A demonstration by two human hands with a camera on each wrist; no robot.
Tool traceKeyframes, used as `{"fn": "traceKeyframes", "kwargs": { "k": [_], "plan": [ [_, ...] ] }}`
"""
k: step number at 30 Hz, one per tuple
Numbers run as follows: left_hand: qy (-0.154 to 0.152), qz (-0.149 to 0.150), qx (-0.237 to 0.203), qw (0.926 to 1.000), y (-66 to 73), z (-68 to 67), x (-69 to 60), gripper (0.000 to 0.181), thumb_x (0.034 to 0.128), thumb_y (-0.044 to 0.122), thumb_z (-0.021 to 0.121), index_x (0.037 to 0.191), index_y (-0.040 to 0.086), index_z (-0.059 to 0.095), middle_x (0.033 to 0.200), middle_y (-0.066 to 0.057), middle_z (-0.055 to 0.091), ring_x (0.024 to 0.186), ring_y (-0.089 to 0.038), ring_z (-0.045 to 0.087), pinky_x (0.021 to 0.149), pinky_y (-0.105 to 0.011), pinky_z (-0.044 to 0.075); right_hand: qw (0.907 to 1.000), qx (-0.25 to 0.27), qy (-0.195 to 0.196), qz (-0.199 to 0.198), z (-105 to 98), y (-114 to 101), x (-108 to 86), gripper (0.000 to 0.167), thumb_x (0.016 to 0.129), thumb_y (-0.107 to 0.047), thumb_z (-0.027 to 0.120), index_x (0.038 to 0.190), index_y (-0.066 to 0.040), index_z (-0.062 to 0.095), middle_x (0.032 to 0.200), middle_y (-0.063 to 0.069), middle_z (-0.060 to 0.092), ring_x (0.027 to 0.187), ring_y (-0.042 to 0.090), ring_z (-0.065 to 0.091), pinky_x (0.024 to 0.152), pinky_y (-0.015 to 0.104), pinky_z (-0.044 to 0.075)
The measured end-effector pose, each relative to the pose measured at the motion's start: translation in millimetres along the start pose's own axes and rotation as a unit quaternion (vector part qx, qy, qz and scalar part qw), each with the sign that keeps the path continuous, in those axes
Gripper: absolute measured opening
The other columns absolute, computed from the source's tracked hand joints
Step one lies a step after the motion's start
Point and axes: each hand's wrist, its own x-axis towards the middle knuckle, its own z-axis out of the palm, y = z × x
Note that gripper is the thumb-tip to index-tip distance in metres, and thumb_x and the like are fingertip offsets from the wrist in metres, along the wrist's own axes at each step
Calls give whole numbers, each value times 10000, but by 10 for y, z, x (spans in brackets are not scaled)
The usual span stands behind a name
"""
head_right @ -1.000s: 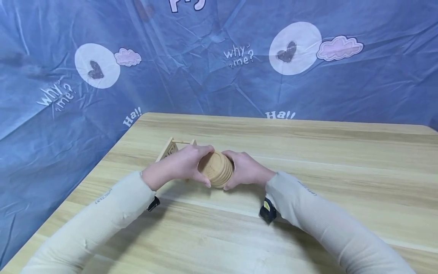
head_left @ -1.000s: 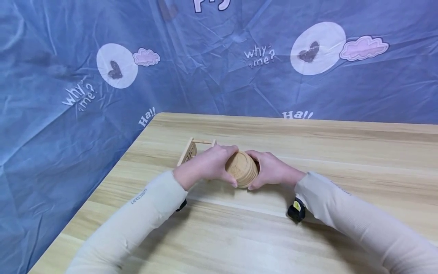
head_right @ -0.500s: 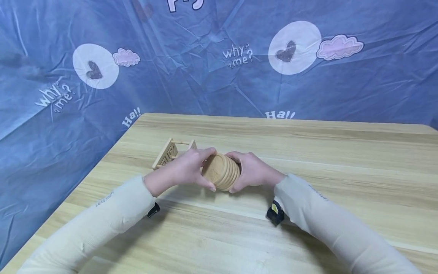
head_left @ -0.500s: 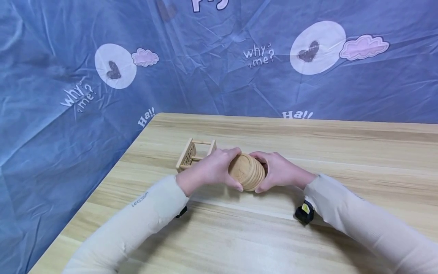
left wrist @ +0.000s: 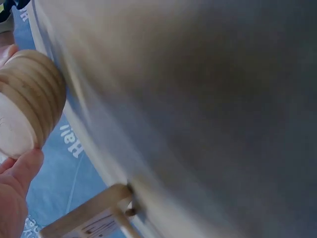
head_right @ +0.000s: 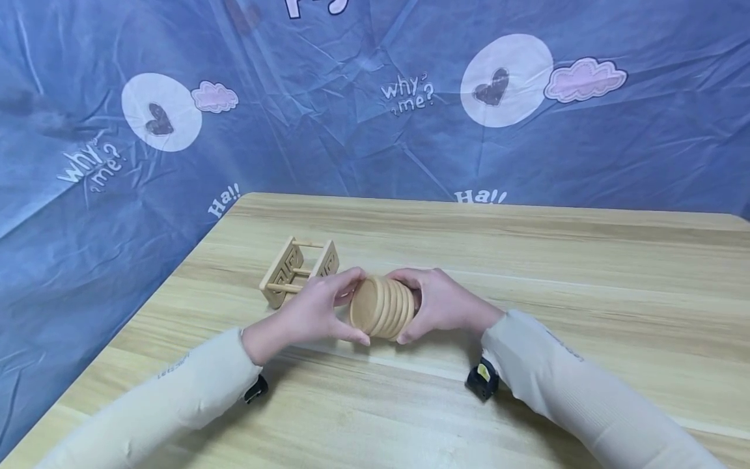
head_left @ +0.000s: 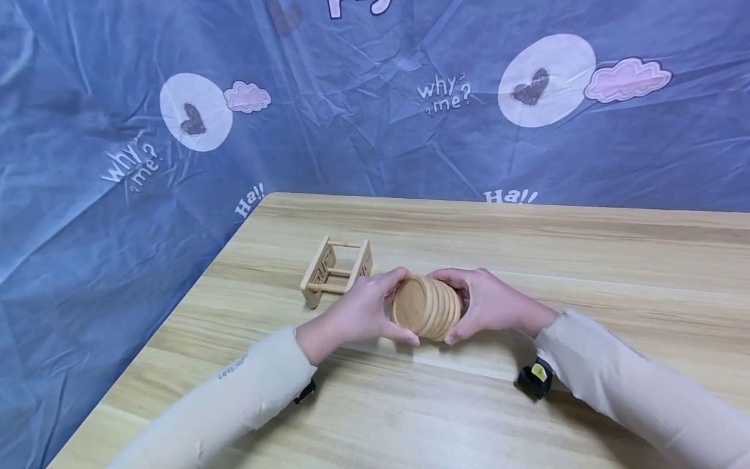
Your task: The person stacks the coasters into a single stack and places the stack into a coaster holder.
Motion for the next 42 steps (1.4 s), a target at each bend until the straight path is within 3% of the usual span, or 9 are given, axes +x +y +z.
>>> {"fn": "traceKeyframes", "kwargs": {
  "k": [6,8,10,14,18,21,26,33,42],
  "plan": [
    [387,-35,-624,9973,52,21,-70,786,531,342,882,1186,106,518,1081,-2,635,964,-106,605,846,-200,505,9983,575,-4,-74,53,-40,-55,875,521,-181,880,1277,15,486,1125,92,634,929,134,621,826,248,526],
    [474,40,-833,9954,110,1,-44,786,527,309,887,1193,86,533,1128,-27,629,1027,-133,603,886,-179,484,9980,621,29,-127,109,-50,-56,845,518,-185,882,1248,10,503,1087,74,644,911,121,620,828,243,519],
    [459,199,-734,9961,189,-29,13,762,541,310,884,1181,66,548,1119,-39,638,1023,-143,611,878,-163,481,9966,755,-20,-315,191,-58,-40,820,544,-177,877,1245,0,491,1108,62,627,955,127,605,881,255,496],
    [-107,287,25,9995,350,-77,135,687,595,389,846,1132,42,593,1082,-58,662,957,-150,635,817,-138,493,9922,906,-372,-772,359,-77,-7,744,622,-183,850,1240,-19,470,1172,66,586,1061,123,558,979,257,427],
    [-643,172,433,9968,407,-62,163,616,630,427,813,1077,33,657,1160,-78,645,1038,-169,622,866,-132,475,9930,709,-560,-762,417,-76,-33,721,648,-198,836,1243,-18,470,1202,66,565,1090,80,521,1003,209,384],
    [-627,256,527,9963,398,-53,152,586,627,434,808,1028,27,677,1167,-66,633,1042,-164,614,879,-135,470,9949,496,-527,-698,411,-65,-33,718,646,-206,837,1245,-30,483,1222,56,554,1111,79,500,1018,213,367],
    [-651,284,571,9958,385,-54,165,583,605,452,810,982,53,615,997,-15,647,904,-113,613,769,-122,489,9959,435,-505,-618,394,-38,-38,642,654,-205,835,1197,-45,532,1174,44,593,1075,78,531,1004,225,387],
    [-1004,209,483,9936,356,-7,221,578,564,451,830,906,122,500,859,48,569,776,-75,539,682,-129,466,9989,346,-209,-253,399,-22,-102,729,603,-224,861,1218,-52,511,1192,39,590,1097,121,536,1023,276,386],
    [-1131,132,509,9922,332,84,257,597,579,383,856,986,125,503,962,49,576,862,-75,561,767,-133,479,9990,316,-187,-250,416,11,-116,782,611,-217,857,1264,-20,475,1239,90,564,1134,155,519,1046,281,361]
  ]
}}
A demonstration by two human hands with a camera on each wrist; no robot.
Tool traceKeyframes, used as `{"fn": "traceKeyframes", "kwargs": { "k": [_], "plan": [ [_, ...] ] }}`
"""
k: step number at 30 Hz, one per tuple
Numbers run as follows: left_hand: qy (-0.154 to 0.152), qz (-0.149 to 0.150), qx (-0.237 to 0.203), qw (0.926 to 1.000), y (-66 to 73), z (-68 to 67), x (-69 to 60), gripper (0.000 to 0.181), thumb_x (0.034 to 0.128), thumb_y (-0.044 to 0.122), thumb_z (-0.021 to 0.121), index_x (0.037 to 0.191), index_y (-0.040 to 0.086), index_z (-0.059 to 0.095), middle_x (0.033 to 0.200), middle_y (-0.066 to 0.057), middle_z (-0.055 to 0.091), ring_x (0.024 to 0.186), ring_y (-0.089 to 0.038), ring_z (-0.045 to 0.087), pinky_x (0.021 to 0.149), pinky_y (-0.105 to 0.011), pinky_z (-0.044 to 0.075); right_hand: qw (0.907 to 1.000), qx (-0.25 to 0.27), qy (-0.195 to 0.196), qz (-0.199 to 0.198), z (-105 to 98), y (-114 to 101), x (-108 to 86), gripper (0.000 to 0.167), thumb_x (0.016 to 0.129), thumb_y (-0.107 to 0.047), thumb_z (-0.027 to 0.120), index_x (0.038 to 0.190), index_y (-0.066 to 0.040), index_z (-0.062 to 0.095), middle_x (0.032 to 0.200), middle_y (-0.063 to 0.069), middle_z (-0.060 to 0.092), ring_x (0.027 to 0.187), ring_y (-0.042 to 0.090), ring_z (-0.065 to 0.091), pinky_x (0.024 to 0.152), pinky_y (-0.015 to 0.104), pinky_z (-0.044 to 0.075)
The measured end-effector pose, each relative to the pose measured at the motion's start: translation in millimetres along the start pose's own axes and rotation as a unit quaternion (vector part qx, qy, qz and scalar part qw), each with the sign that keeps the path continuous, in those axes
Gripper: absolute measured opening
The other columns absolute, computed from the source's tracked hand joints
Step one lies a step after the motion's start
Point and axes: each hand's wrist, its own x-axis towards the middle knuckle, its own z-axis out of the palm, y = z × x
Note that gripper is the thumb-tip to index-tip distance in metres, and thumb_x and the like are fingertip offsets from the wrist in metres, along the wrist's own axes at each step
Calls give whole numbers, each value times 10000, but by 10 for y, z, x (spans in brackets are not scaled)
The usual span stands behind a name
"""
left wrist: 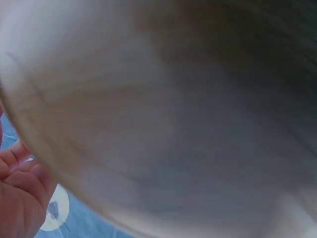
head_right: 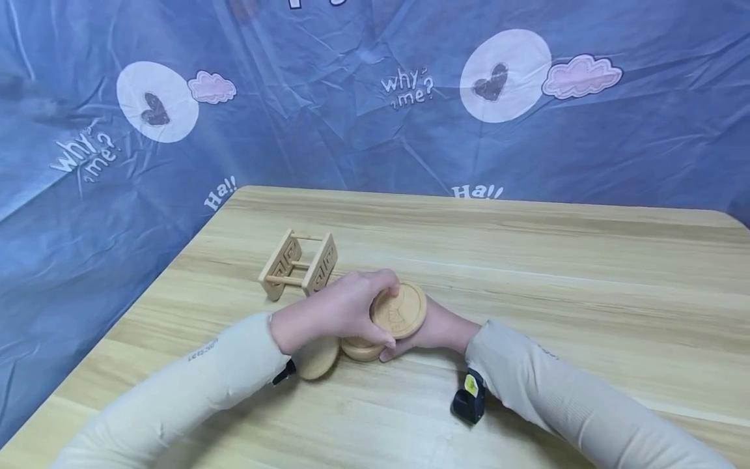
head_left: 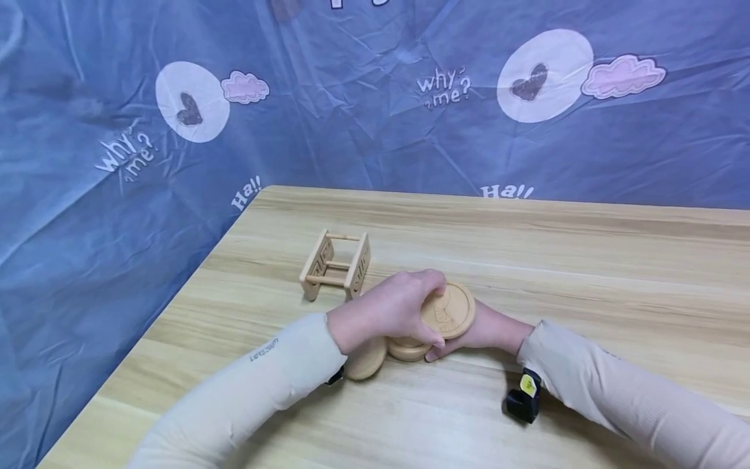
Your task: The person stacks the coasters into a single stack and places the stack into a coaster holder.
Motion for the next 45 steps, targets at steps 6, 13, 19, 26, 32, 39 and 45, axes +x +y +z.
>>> {"fn": "traceKeyframes", "kwargs": {
  "k": [6,13,19,26,32,39,45],
  "plan": [
    [-24,-139,-92,9999,-4,-12,4,782,583,344,863,1223,123,473,1142,-21,621,1002,-134,596,855,-180,485,9996,251,69,149,-1,0,-5,823,594,-182,863,1280,-27,436,1235,75,554,1136,162,513,1044,263,356],
    [-214,-684,-191,9972,-47,-119,-237,944,563,322,866,1360,100,412,1168,-47,610,983,-147,584,830,-240,495,9980,26,70,633,56,-27,75,804,533,-233,884,1229,-61,518,1128,28,602,1040,191,554,962,371,426],
    [-375,-694,211,9967,-45,-184,-375,808,566,357,862,1240,72,520,1061,3,632,874,-108,576,776,-224,496,9975,-257,-140,637,-12,-31,89,848,565,-278,867,1303,-78,501,1211,37,580,1096,200,525,975,342,395],
    [-602,-767,639,9932,-17,-171,-377,737,556,396,860,1160,92,567,1036,15,623,891,-120,582,803,-253,506,9980,-126,-245,564,-19,-34,93,858,578,-267,864,1320,-68,484,1234,35,577,1115,187,520,975,262,396],
    [-468,-675,678,9943,-39,-146,-381,719,554,407,856,1133,82,581,1016,9,628,881,-125,586,784,-249,512,9982,-97,-245,535,-23,-27,90,855,580,-246,864,1319,-52,479,1248,49,572,1123,187,529,958,216,407],
    [-235,-593,493,9967,-75,-106,-415,786,565,412,847,1202,53,557,1030,2,626,890,-135,593,776,-245,511,9981,-122,-230,561,-32,-21,83,847,580,-241,864,1317,-64,485,1247,36,572,1125,189,518,967,243,398],
    [-111,-522,377,9979,-101,-77,-429,825,576,412,844,1238,27,536,1082,-17,627,933,-149,599,816,-245,508,9977,-148,-224,623,-31,-17,82,852,577,-265,863,1318,-78,487,1245,23,571,1124,191,502,981,291,380]
  ]
}}
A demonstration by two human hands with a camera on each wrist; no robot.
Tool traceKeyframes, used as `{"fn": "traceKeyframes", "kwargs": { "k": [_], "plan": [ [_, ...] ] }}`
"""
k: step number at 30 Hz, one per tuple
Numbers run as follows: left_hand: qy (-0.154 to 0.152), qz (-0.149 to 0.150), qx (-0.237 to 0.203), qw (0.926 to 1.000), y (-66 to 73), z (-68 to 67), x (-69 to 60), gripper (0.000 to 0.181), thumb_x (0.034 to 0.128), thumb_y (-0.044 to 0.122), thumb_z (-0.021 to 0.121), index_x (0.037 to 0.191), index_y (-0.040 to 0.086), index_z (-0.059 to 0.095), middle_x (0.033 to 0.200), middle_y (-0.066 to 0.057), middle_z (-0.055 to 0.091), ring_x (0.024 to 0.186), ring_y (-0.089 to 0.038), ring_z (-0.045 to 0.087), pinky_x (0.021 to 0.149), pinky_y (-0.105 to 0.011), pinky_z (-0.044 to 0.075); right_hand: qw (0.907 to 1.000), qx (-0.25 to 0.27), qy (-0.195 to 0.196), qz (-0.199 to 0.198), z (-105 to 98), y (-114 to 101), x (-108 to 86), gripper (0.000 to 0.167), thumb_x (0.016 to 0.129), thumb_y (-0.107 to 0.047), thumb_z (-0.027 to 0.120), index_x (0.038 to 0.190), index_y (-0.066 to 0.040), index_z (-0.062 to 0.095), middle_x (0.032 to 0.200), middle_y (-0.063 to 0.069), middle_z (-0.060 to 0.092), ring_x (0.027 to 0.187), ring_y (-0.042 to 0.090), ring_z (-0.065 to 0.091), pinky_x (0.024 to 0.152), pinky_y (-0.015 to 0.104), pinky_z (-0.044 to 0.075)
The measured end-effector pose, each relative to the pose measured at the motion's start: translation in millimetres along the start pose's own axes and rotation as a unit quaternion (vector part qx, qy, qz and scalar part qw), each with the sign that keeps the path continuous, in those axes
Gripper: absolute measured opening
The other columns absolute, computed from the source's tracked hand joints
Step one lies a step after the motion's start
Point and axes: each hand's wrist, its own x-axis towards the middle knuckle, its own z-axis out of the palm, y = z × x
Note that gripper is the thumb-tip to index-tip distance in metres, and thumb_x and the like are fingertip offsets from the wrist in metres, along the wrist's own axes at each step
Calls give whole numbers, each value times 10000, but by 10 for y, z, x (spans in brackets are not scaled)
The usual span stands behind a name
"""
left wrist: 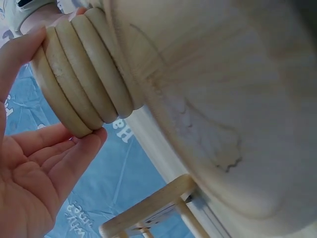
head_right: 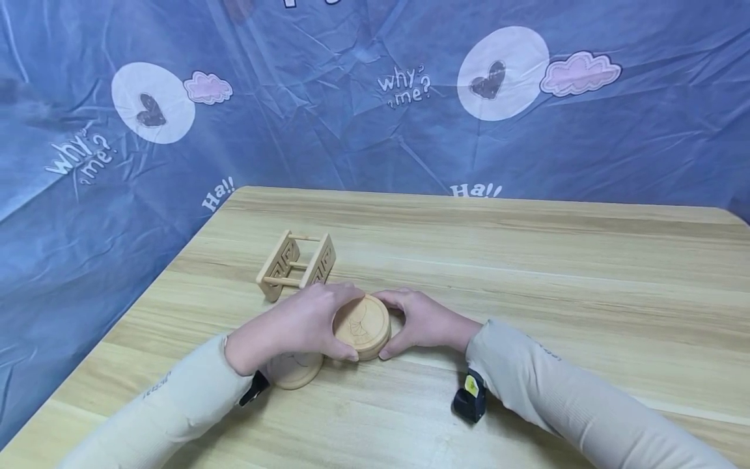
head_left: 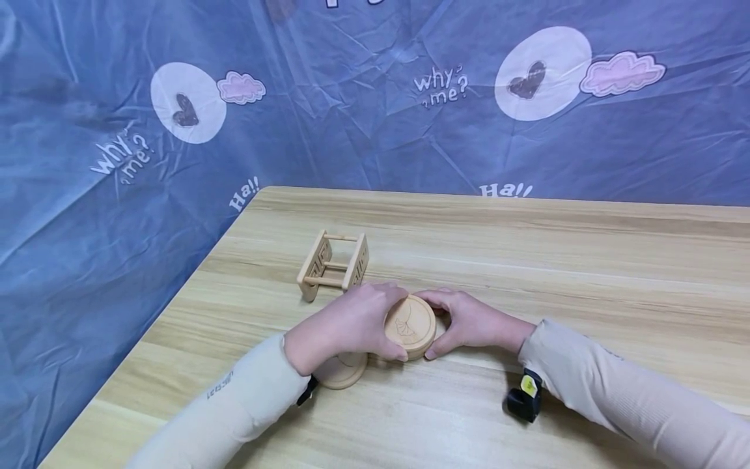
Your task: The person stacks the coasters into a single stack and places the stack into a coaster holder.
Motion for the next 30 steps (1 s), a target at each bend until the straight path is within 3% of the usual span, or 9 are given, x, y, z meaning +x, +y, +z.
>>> {"fn": "traceKeyframes", "kwargs": {
  "k": [8,12,16,19,26,30],
  "plan": [
    [177,12,-185,9997,-32,41,-32,825,583,411,843,1240,22,531,1094,-25,622,949,-157,597,827,-247,507,9997,214,-136,54,-3,-26,3,869,587,-262,858,1336,-70,460,1244,37,571,1124,194,522,978,265,384],
    [271,19,-277,9992,-46,63,-49,829,589,423,838,1246,27,526,1124,-33,617,985,-167,595,863,-263,501,9987,420,-238,135,-24,-52,-5,934,589,-250,853,1377,-44,396,1285,76,545,1163,230,502,1031,370,362],
    [329,11,-305,9990,-49,76,-53,831,588,423,839,1249,31,523,1136,-38,615,987,-166,596,862,-259,501,9941,981,-366,282,-76,-104,-44,1014,618,-206,838,1435,-14,268,1397,147,432,1260,294,422,1087,479,289],
    [315,-4,-226,9992,-37,72,-43,846,582,426,843,1252,23,519,1145,-51,615,981,-170,601,853,-251,504,9927,1168,-160,267,-123,-165,-95,1000,648,-183,824,1441,-2,243,1432,192,368,1268,341,409,1066,497,319],
    [93,-104,-11,9999,-2,34,-12,850,588,446,834,1249,18,514,1158,-62,612,965,-174,606,837,-242,508,9904,1213,659,4,-175,-398,-217,855,700,-166,793,1398,19,334,1414,211,392,1208,389,451,1027,518,364],
    [137,-97,-63,9998,-15,37,-26,863,581,459,835,1250,18,514,1170,-63,610,985,-178,605,859,-250,505,9873,1401,734,-131,-166,-515,-242,825,692,-133,794,1381,11,366,1405,177,418,1242,385,419,1027,348,404]
  ]
}}
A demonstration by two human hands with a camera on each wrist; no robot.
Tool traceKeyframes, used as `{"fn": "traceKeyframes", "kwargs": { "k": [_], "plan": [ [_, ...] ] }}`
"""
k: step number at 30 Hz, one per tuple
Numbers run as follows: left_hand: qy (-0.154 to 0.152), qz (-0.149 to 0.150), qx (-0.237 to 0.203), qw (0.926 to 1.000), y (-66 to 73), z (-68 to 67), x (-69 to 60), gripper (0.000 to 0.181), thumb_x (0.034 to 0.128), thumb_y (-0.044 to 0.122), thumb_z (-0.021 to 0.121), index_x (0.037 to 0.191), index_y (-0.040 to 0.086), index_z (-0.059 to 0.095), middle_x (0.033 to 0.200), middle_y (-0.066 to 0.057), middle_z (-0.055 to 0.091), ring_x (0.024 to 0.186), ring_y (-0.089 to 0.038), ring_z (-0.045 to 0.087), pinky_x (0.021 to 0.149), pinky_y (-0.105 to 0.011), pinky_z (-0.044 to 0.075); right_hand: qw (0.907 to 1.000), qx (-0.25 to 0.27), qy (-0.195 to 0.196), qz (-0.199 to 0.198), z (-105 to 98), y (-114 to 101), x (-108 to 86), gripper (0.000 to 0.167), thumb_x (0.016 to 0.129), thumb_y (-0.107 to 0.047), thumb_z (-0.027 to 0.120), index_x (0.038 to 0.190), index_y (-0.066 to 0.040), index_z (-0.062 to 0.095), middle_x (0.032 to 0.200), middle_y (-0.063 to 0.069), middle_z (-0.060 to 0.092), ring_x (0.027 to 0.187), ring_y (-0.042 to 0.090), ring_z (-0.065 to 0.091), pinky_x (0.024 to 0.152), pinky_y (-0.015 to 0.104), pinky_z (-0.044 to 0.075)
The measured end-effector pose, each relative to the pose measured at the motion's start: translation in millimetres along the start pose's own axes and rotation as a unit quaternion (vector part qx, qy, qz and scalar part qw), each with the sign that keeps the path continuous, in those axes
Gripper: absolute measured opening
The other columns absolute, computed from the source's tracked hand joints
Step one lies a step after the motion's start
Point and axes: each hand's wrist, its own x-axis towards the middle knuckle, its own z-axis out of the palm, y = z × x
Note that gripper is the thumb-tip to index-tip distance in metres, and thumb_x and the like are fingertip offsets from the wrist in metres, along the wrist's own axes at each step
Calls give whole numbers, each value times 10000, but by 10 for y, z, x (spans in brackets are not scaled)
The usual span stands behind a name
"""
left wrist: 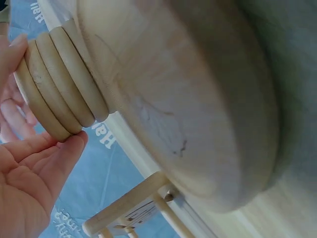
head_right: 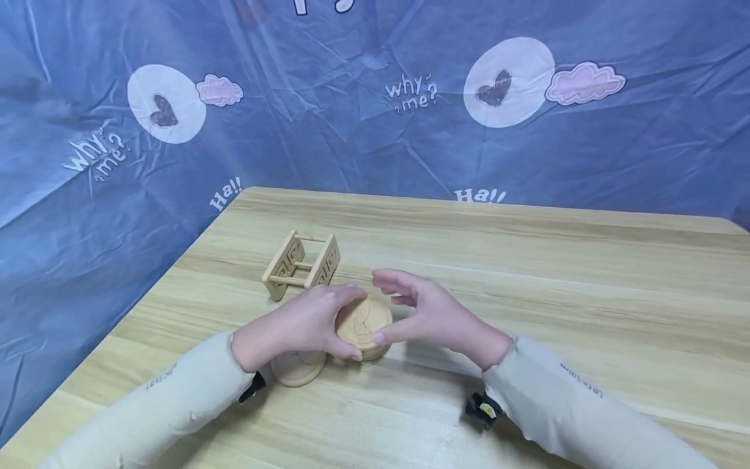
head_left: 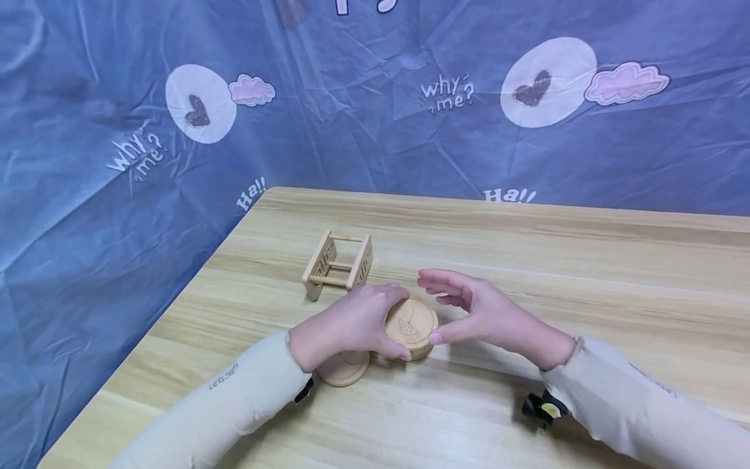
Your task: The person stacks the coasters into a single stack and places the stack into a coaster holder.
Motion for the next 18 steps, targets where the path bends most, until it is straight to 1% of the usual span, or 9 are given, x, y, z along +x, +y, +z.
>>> {"fn": "traceKeyframes", "kwargs": {
  "k": [2,3,6,9,11,16,18],
  "plan": [
    [78,53,-73,9999,-18,12,-10,869,574,463,836,1248,15,518,1176,-66,609,996,-182,604,866,-251,503,9999,113,-23,-101,27,-36,-4,815,688,-120,795,1373,18,376,1397,168,431,1240,379,424,1011,269,411],
    [129,80,-124,9998,-28,21,-17,870,571,466,837,1246,16,520,1173,-64,610,994,-180,604,865,-250,503,9997,156,-54,-157,41,-50,-3,811,688,-116,793,1370,24,378,1393,168,437,1232,373,436,1013,270,410],
    [233,140,-190,9994,-54,47,-25,875,567,474,834,1245,18,522,1167,-54,612,1002,-172,601,870,-239,498,9990,196,-171,-372,80,-87,8,794,696,-111,787,1357,55,381,1374,199,446,1202,372,467,1022,321,409],
    [249,143,-183,9994,-64,61,-20,883,569,485,829,1253,20,518,1158,-42,613,1009,-166,597,879,-234,493,9984,179,-218,-498,97,-120,20,784,697,-110,787,1349,62,388,1358,205,461,1184,373,483,1020,355,412],
    [238,140,-153,9995,-68,64,-15,893,570,491,827,1260,17,514,1161,-39,610,1021,-168,593,891,-236,488,9982,183,-196,-536,103,-132,26,782,693,-109,791,1345,62,395,1351,197,472,1193,382,472,1006,305,422],
    [283,165,-289,9990,-85,62,-23,850,575,488,827,1232,34,536,1110,-15,620,985,-143,592,849,-219,494,9981,243,-198,-527,120,-130,29,784,695,-110,788,1349,59,390,1354,188,473,1185,376,482,1006,285,420],
    [292,103,-419,9986,-103,48,-44,854,576,497,823,1250,59,533,1143,-10,620,1017,-145,586,874,-238,490,9980,247,-222,-543,132,-127,29,783,698,-112,787,1350,61,388,1355,200,468,1180,372,489,1011,276,414]
  ]
}}
